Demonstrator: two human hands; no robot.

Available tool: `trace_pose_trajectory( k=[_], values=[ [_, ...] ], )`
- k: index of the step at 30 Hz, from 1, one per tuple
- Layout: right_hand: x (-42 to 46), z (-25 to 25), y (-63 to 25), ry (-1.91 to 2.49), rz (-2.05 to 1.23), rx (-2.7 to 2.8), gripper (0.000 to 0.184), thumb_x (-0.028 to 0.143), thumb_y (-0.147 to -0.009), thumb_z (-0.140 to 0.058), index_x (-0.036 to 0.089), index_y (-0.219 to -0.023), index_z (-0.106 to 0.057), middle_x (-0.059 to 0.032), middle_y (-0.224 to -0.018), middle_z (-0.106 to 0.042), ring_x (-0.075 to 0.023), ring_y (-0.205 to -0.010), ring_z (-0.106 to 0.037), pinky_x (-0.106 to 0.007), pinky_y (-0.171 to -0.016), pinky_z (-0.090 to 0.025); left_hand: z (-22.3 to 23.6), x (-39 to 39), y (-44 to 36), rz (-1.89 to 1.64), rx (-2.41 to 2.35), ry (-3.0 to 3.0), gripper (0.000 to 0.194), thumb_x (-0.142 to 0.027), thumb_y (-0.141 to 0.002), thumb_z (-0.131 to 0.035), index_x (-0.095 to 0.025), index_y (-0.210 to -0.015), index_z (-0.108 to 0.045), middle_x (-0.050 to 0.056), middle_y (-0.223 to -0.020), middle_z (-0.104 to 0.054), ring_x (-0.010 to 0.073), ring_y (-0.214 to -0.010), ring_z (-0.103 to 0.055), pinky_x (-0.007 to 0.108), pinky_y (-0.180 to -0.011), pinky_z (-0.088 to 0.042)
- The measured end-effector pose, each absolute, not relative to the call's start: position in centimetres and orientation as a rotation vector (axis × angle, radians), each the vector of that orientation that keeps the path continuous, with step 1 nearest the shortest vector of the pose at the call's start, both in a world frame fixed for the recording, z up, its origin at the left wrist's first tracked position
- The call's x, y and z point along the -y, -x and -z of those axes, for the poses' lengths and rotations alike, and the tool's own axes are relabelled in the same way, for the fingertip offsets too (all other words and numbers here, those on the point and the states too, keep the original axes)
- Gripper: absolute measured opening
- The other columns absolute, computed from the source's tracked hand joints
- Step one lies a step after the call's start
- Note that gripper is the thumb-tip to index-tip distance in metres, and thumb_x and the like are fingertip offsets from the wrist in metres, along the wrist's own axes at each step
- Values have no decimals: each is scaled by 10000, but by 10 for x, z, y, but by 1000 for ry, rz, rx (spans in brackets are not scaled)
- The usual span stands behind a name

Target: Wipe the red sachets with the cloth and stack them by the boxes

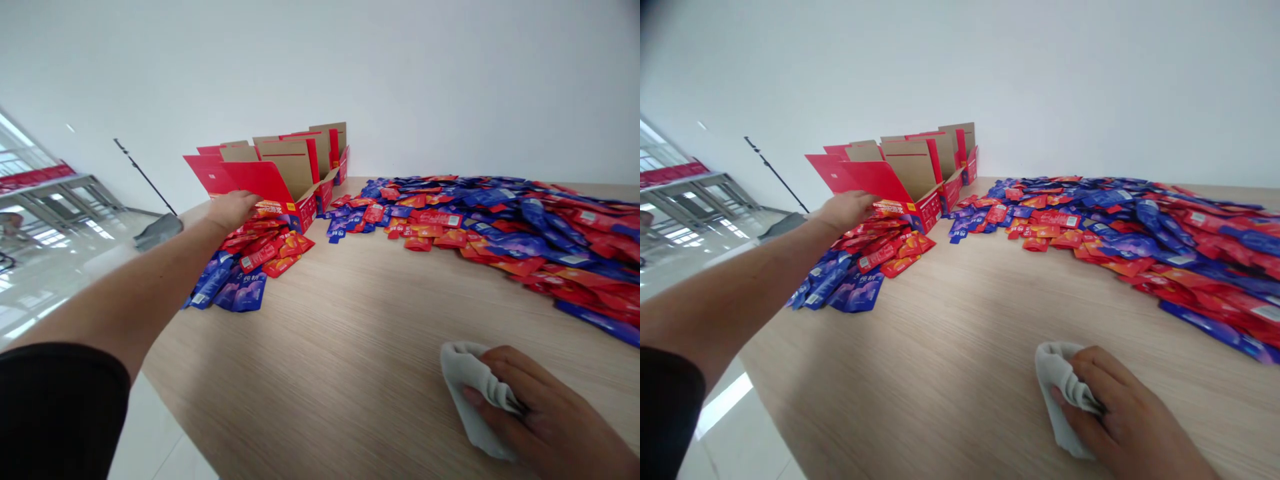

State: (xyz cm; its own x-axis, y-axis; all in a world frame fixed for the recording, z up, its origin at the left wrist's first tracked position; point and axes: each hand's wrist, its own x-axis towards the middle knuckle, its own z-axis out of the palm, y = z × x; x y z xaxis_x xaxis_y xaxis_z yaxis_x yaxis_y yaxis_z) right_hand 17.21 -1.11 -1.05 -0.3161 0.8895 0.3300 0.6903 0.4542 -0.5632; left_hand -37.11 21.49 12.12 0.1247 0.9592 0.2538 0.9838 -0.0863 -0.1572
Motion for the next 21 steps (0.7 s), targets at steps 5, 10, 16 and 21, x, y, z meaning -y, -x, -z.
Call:
trace_pose_trajectory(
  k=[5, 10, 16, 21],
  values=[
    [12, 3, -171, 1311, -455, 2129, 83, 403, -852, -649, 359, -888, -710, -91, -849, -710, -277, -680, -721, -372, -543, -617, -111, -212, 370, 91, 1923, 1989, 824, -360, -845, -722, -198, -1580, -386, 211, -1520, -444, 425, -1358, -390, 550, -1085, -334],
    [13, -2, -166, 1273, -402, 2187, 139, 358, -885, -610, 263, -815, -683, -69, -851, -694, -222, -693, -698, -329, -595, -600, -112, -198, 378, 85, 1907, 1960, 706, -380, -895, -641, -145, -1529, -438, 206, -1429, -515, 393, -1292, -447, 513, -1073, -360],
    [14, -1, -161, 1253, -447, 2177, 85, 284, -892, -592, 241, -833, -636, -60, -881, -662, -198, -757, -660, -320, -674, -556, -111, -178, 343, 362, 1755, 1949, 462, -341, -923, -501, -107, -1304, -616, 187, -1227, -644, 342, -1210, -555, 450, -1091, -390],
    [11, -4, -160, 1305, -517, 2121, 121, 300, -909, -583, 228, -813, -594, -55, -876, -620, -203, -808, -615, -337, -739, -507, -83, -160, 256, 474, 1559, 2281, 335, -311, -898, -519, -160, -1156, -672, 137, -1122, -697, 293, -1126, -624, 410, -1030, -464]
  ],
)
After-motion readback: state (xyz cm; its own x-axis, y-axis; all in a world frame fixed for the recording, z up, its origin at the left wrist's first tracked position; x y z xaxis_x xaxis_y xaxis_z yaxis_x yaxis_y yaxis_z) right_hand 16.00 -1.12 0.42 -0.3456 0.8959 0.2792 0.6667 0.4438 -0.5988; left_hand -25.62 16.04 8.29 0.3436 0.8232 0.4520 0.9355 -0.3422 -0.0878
